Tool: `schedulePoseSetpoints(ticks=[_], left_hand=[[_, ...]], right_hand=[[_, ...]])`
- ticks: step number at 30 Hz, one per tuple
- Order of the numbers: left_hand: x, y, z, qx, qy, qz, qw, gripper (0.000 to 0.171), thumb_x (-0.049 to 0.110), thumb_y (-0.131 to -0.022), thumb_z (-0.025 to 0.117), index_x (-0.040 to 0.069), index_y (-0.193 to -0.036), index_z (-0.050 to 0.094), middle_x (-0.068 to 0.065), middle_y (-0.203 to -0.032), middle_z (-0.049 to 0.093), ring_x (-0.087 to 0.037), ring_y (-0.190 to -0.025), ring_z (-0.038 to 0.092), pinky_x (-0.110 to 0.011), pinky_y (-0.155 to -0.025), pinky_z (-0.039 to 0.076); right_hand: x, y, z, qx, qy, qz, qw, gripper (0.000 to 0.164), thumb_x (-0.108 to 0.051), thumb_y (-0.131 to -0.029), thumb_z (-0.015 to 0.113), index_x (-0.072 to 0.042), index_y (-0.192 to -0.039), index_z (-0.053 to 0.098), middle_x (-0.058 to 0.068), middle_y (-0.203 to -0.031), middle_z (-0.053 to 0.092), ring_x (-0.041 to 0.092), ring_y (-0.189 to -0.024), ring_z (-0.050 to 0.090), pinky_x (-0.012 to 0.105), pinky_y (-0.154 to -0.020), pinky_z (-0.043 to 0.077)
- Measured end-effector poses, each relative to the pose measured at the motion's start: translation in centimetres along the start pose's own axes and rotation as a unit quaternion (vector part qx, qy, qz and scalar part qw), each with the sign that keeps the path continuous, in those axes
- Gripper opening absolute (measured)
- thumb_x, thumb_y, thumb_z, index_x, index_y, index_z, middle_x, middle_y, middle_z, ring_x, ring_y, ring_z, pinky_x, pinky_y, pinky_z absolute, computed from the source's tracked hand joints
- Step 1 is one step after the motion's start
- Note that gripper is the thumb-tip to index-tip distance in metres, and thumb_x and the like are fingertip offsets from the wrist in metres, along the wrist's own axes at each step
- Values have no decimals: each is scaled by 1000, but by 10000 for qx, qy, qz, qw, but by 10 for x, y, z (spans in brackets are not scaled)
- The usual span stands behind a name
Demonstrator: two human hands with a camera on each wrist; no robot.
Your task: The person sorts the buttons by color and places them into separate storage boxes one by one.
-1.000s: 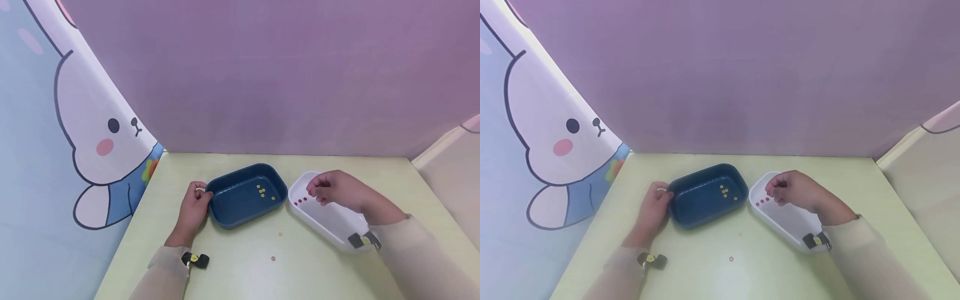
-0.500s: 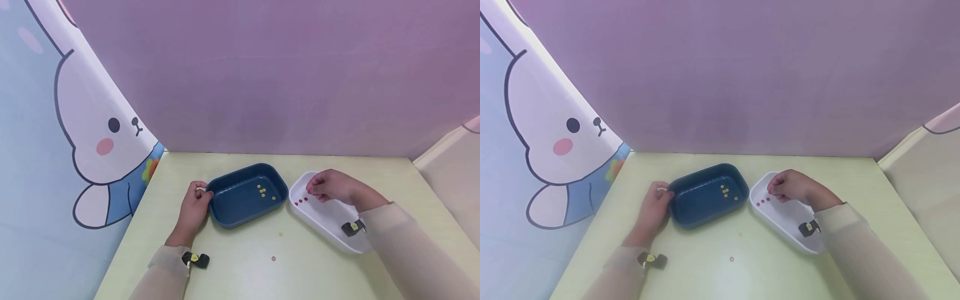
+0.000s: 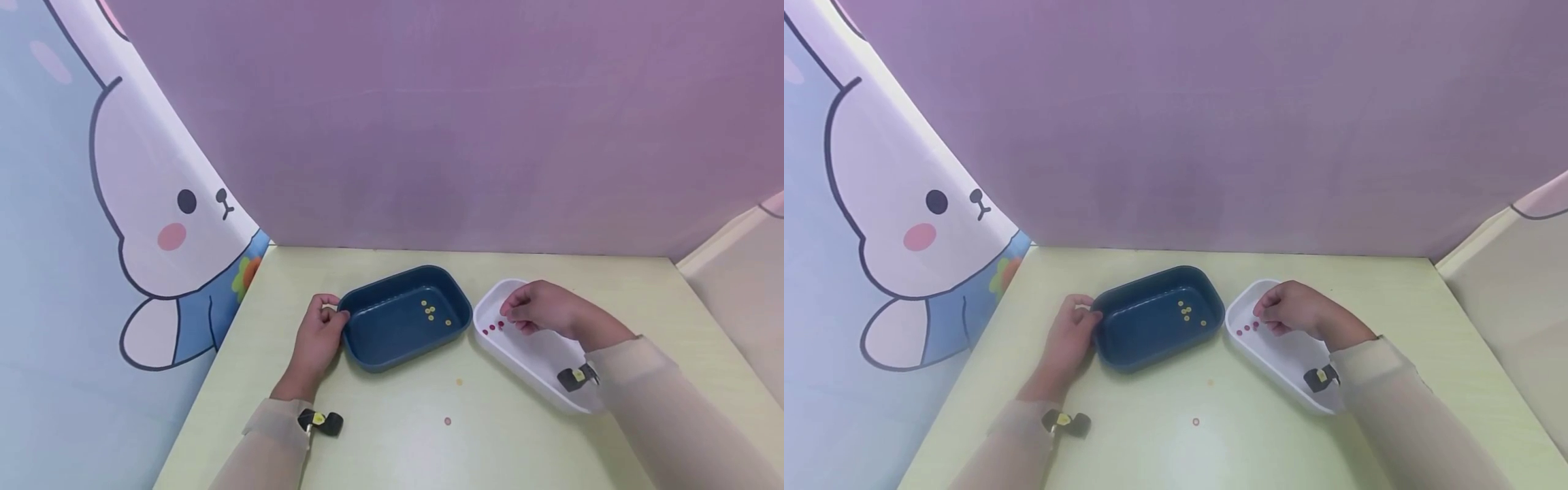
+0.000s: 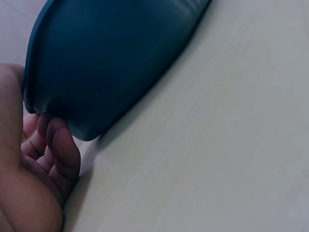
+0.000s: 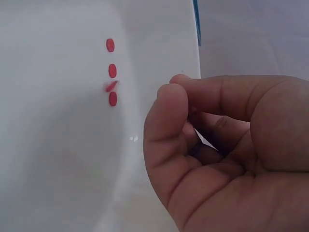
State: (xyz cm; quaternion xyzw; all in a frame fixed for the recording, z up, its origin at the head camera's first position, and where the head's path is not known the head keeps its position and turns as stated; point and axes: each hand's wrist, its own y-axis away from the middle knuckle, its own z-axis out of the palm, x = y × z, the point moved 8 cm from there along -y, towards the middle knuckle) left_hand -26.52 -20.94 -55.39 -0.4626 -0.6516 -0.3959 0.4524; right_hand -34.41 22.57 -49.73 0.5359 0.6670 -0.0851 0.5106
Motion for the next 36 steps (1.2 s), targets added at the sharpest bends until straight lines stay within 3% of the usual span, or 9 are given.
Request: schedulePoseSetpoints(ticks=[6, 12, 21, 29, 36], left_hand=[[1, 0, 0, 31, -36, 49, 10000, 26, 30, -111, 64, 25, -134, 54, -4, -86, 54, -27, -74, 56, -32, -67, 50], [5, 2, 1, 33, -35, 45, 10000, 26, 28, -111, 64, 24, -134, 54, -3, -86, 54, -25, -73, 56, -31, -67, 50], [5, 2, 2, 38, 69, 129, 9999, 26, 26, -110, 65, 21, -134, 55, -2, -84, 54, -24, -72, 56, -30, -65, 49], [5, 1, 2, 31, -86, 97, 9999, 27, 27, -109, 65, 22, -134, 55, -2, -83, 55, -24, -71, 57, -30, -65, 49], [7, 2, 2, 58, -94, 92, 9999, 26, 27, -110, 65, 23, -134, 55, -2, -84, 55, -23, -70, 57, -30, -65, 49]], right_hand=[[-15, 12, -1, 97, 156, -181, 9997, 22, -9, -108, 69, 4, -126, 73, 12, -106, 70, 23, -91, 65, 31, -82, 63], [-44, 37, 2, 245, 318, -561, 9976, 16, -12, -106, 70, -3, -118, 77, 9, -102, 71, 24, -88, 67, 33, -79, 64], [-80, 73, 32, 285, 845, -1285, 9877, 8, -15, -102, 78, -10, -108, 81, 8, -92, 74, 21, -78, 69, 34, -72, 65], [-71, 76, 72, 374, 912, -1346, 9860, 4, -17, -101, 81, -16, -104, 80, -1, -86, 72, 16, -72, 68, 29, -67, 60], [-59, 70, 107, 244, 875, -1317, 9871, 7, -13, -100, 81, -12, -107, 81, -3, -86, 73, 14, -68, 69, 29, -64, 60]])
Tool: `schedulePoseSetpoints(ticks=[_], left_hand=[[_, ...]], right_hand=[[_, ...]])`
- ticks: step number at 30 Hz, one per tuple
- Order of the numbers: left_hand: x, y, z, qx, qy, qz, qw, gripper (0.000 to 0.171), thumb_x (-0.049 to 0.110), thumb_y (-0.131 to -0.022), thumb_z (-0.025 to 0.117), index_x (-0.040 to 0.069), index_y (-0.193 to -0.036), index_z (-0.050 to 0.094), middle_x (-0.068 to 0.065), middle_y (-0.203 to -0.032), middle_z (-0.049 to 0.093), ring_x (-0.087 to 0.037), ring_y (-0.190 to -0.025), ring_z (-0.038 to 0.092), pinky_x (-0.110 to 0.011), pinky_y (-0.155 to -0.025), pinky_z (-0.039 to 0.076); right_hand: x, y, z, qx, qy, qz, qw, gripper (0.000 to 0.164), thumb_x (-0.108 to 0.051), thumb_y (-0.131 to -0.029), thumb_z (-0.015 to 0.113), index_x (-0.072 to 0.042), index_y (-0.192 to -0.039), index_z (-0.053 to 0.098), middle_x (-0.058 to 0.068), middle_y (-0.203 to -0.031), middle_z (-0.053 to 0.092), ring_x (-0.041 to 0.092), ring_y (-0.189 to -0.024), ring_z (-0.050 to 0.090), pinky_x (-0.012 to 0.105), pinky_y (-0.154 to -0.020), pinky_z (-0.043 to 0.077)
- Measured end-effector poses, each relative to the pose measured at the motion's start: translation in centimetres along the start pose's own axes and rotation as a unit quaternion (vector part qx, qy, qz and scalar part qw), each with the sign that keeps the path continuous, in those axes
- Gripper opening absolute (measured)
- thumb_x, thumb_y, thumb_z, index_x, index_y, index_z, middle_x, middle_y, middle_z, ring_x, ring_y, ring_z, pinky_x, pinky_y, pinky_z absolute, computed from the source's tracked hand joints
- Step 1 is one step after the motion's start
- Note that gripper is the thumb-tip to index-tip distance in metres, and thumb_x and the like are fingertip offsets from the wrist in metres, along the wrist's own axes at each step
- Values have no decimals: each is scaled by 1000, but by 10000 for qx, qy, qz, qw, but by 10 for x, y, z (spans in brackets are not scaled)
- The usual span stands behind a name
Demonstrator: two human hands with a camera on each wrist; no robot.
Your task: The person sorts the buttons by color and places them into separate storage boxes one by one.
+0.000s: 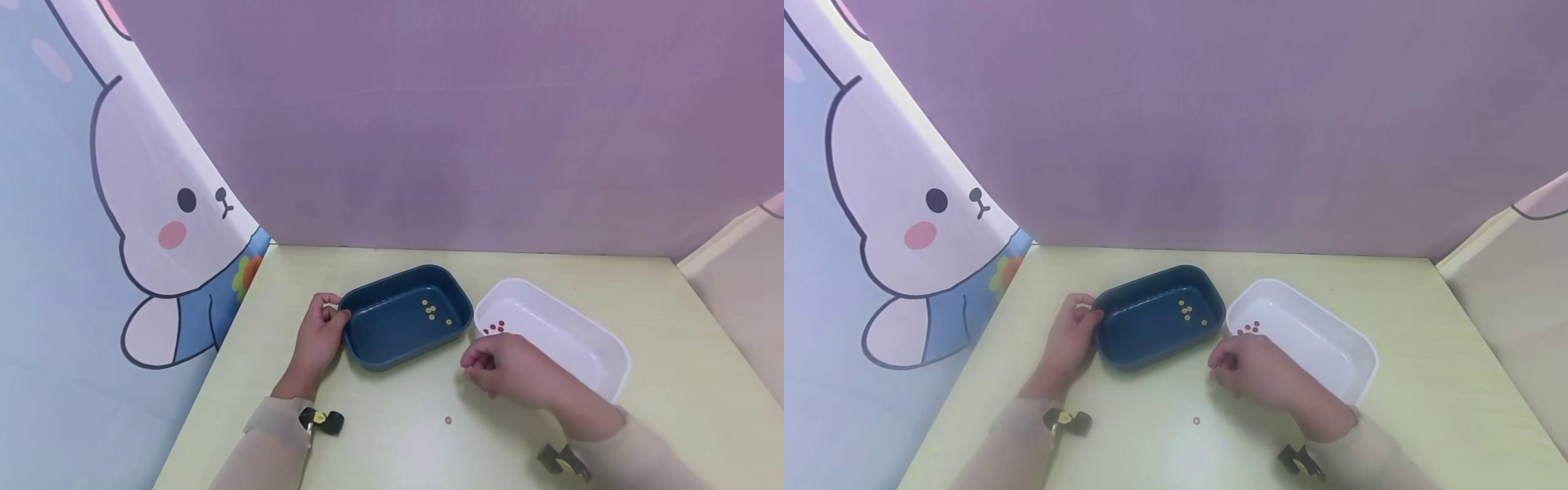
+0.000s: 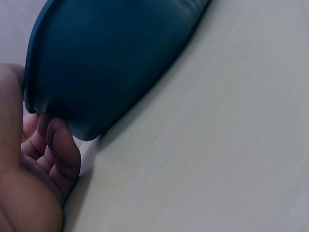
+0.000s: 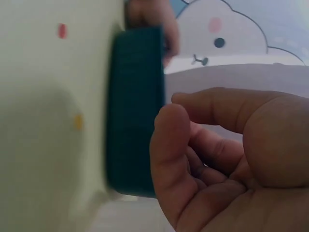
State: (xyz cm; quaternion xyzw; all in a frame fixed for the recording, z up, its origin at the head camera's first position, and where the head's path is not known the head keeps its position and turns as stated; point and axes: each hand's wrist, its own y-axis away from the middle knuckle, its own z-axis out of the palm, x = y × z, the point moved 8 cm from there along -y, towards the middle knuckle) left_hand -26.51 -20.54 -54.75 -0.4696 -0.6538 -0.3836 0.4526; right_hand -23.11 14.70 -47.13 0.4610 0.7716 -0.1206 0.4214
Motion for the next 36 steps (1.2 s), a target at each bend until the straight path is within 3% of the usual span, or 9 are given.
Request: schedulePoseSetpoints(ticks=[8, 13, 20, 36], left_hand=[[2, 1, 1, -33, 24, -8, 10000, 26, 26, -110, 64, 21, -134, 55, -3, -84, 54, -25, -71, 56, -31, -66, 50], [3, 3, 1, -48, 38, -50, 10000, 26, 25, -111, 64, 21, -135, 54, -3, -84, 54, -25, -72, 56, -31, -67, 50], [4, 4, 1, -60, 75, -52, 9999, 26, 26, -111, 64, 22, -135, 54, -2, -85, 54, -25, -72, 56, -31, -67, 50], [-1, 3, -2, -30, 109, -20, 9999, 26, 29, -109, 65, 25, -133, 55, -4, -85, 55, -26, -71, 56, -32, -65, 49]], right_hand=[[14, -3, 21, 323, 551, 207, 9977, 11, -10, -98, 78, -17, -106, 78, -8, -79, 65, 8, -67, 60, 25, -66, 52], [20, -6, 31, 502, 903, 83, 9946, 13, -9, -96, 78, -17, -106, 78, -11, -78, 61, 6, -71, 55, 25, -68, 48], [30, -7, 37, 777, 1169, 435, 9891, 15, -14, -96, 84, -24, -106, 79, -10, -78, 58, 8, -73, 52, 27, -68, 45], [29, -8, 41, 969, 1200, 591, 9863, 16, -9, -95, 84, -22, -95, 75, -9, -77, 58, 10, -74, 53, 28, -71, 45]])
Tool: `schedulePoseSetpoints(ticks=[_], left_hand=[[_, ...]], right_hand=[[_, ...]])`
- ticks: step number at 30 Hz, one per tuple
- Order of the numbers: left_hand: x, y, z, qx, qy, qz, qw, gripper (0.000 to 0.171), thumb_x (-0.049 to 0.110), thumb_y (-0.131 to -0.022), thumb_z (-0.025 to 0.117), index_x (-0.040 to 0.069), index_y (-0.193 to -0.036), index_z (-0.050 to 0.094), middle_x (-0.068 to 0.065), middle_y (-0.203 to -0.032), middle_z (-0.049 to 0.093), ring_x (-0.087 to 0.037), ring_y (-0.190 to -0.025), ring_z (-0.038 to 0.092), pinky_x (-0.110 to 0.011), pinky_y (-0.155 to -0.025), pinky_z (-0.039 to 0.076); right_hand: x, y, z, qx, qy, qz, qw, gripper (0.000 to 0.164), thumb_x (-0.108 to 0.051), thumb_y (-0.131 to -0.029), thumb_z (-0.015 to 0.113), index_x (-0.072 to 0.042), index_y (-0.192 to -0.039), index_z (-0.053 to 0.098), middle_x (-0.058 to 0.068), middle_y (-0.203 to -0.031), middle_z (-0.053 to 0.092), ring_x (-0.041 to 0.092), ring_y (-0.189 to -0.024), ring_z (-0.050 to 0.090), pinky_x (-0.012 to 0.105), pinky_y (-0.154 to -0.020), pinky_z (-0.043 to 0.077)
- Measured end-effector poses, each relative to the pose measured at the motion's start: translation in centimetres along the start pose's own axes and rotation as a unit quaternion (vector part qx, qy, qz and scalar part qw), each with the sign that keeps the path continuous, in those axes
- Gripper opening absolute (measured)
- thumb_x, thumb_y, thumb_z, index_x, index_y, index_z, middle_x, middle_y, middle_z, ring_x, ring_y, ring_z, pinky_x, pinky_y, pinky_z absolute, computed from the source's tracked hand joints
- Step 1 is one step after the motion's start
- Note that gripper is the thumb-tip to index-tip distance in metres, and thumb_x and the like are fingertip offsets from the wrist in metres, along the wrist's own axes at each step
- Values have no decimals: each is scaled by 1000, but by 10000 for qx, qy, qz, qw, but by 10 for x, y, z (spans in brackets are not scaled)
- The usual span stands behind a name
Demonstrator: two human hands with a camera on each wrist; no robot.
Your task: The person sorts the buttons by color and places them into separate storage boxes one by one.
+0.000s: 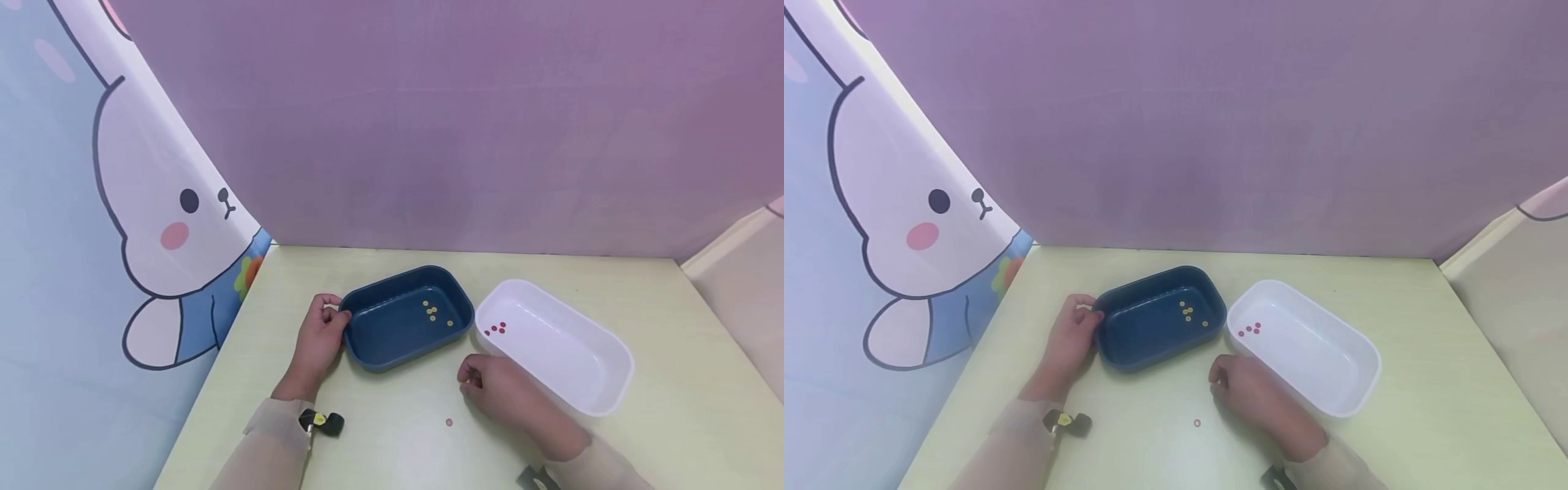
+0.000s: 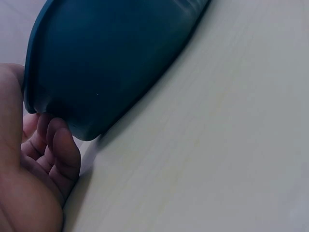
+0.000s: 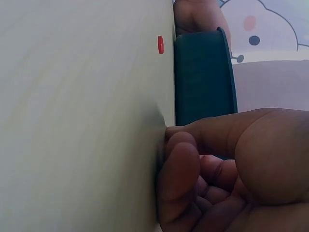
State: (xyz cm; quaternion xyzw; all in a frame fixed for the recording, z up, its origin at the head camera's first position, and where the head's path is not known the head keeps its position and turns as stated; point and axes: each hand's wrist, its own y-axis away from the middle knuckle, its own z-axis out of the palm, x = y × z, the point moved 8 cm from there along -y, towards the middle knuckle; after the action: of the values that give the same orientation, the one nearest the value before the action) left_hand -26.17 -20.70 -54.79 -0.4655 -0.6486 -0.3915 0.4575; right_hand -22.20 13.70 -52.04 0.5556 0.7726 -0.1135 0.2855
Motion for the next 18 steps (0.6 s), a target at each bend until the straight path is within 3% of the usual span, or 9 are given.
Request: schedulePoseSetpoints(ticks=[10, 18], left_hand=[[-5, -3, -1, -24, -23, -33, 10000, 26, 29, -110, 64, 25, -133, 55, -5, -85, 56, -28, -72, 57, -33, -67, 50], [-4, -1, 0, -39, -49, -161, 9999, 27, 29, -110, 63, 24, -135, 54, -5, -87, 55, -28, -75, 58, -32, -69, 51]], right_hand=[[-2, 0, -1, -48, -61, -10, 10000, 16, -8, -94, 81, -21, -90, 72, -9, -77, 61, 9, -75, 55, 27, -73, 48], [-4, 3, -2, -47, 17, -339, 9994, 20, -4, -90, 76, -22, -82, 70, -13, -73, 60, 6, -72, 55, 25, -72, 49]])
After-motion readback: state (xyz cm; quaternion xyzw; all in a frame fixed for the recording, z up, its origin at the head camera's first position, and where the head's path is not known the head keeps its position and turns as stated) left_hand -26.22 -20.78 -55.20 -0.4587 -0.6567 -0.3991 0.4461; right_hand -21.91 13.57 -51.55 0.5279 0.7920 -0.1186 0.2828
